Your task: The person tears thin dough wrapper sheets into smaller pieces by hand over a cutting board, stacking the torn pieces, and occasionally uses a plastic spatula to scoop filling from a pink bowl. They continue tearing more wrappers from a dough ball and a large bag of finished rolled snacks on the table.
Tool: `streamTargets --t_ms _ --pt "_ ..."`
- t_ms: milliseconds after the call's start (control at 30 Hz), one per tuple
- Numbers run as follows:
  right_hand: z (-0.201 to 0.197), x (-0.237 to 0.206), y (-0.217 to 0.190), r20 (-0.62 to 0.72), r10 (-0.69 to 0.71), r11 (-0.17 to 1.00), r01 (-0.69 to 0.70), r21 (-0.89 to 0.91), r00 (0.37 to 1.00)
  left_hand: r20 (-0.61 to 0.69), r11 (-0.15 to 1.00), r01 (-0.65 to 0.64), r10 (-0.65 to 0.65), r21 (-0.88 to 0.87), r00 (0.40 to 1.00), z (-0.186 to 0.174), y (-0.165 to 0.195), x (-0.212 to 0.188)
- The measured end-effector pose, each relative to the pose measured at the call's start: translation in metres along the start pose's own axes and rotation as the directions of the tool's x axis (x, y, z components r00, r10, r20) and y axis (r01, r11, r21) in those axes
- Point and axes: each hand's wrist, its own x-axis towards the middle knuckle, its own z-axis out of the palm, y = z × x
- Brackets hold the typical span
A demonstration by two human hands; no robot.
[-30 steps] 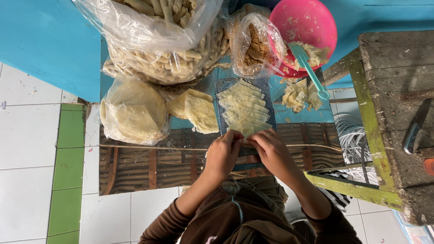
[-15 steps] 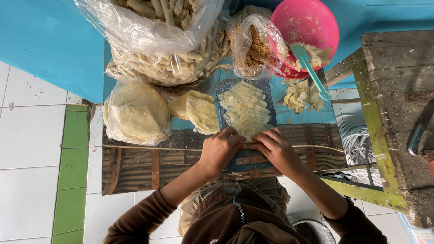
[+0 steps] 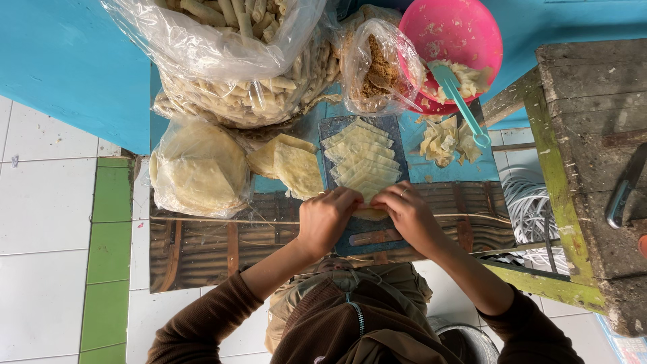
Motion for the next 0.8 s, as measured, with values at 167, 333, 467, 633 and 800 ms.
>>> streamTargets --t_ms 167,333,467,633,800 --pt "0.003 -0.002 -0.001 -0.004 -0.017 0.998 0.017 -0.052 1.0 -0.099 0.992 -0.069 0.079 0.104 0.992 0.004 -0.002 0.001" --pt "0.005 0.011 0.016 0.008 0.19 0.981 -0.19 0.049 0.982 -0.073 0.997 0.07 -0.071 -0.013 0.995 0.007 -0.011 0.017" --pt "0.003 0.011 0.021 0.024 0.088 0.994 -0.09 0.058 0.996 0.009 0.998 -0.008 0.008 0.057 1.0 0.005 -0.014 0.015" --pt "0.003 0.006 0.01 0.004 -0.028 0.995 0.029 -0.091 1.0 -0.099 0.979 -0.16 0.173 0.126 0.98 -0.003 -0.012 0.011" --pt "0.005 0.018 0.01 -0.088 0.029 0.996 -0.036 -0.077 0.996 -0.097 0.998 -0.011 0.017 0.061 0.995 -0.004 -0.013 0.029"
